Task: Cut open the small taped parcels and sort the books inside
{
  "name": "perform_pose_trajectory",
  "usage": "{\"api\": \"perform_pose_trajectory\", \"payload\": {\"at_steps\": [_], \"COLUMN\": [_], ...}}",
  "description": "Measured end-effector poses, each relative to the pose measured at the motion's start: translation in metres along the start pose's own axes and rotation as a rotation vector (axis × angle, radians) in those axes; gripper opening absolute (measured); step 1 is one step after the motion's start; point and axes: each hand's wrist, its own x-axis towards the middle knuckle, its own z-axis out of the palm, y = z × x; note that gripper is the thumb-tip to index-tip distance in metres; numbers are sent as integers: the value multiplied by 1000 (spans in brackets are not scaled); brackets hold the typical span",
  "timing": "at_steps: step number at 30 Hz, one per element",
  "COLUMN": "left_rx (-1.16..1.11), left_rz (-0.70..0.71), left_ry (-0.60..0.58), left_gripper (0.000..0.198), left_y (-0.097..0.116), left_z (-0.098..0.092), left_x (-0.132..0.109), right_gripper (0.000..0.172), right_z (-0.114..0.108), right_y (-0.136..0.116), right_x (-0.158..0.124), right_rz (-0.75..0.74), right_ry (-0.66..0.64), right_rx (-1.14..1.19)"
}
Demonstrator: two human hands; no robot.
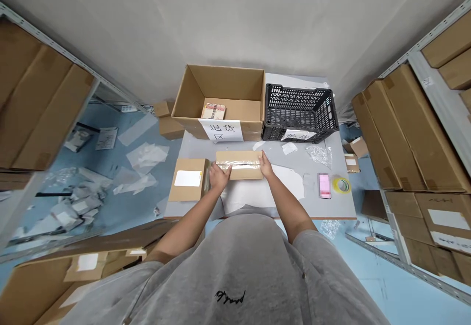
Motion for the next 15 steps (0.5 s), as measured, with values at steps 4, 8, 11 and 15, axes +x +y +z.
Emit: {"api": "perform_pose_trajectory", "payload": {"at_steps": [4, 8, 11, 15], "left_rx": [-98, -79, -76, -153], "left_rz": [25, -13, -8, 25], "left_ry": [-81, -84, -74, -72], "left_gripper": [107, 112, 113, 114], "left_y": [-9, -10, -9, -18], "left_z": [-3, -2, 1, 4], "left_x": [5, 4, 4, 6], "right_gripper": [54, 37, 37, 37], "right_z": [-24, -39, -35, -26], "right_y": [33, 70, 86, 90], "right_x": [-17, -44, -51, -45], "right_rz": [187, 266, 232, 167], "right_ry": [164, 120, 32, 2], "right_rx": [-262, -397, -585, -775]}}
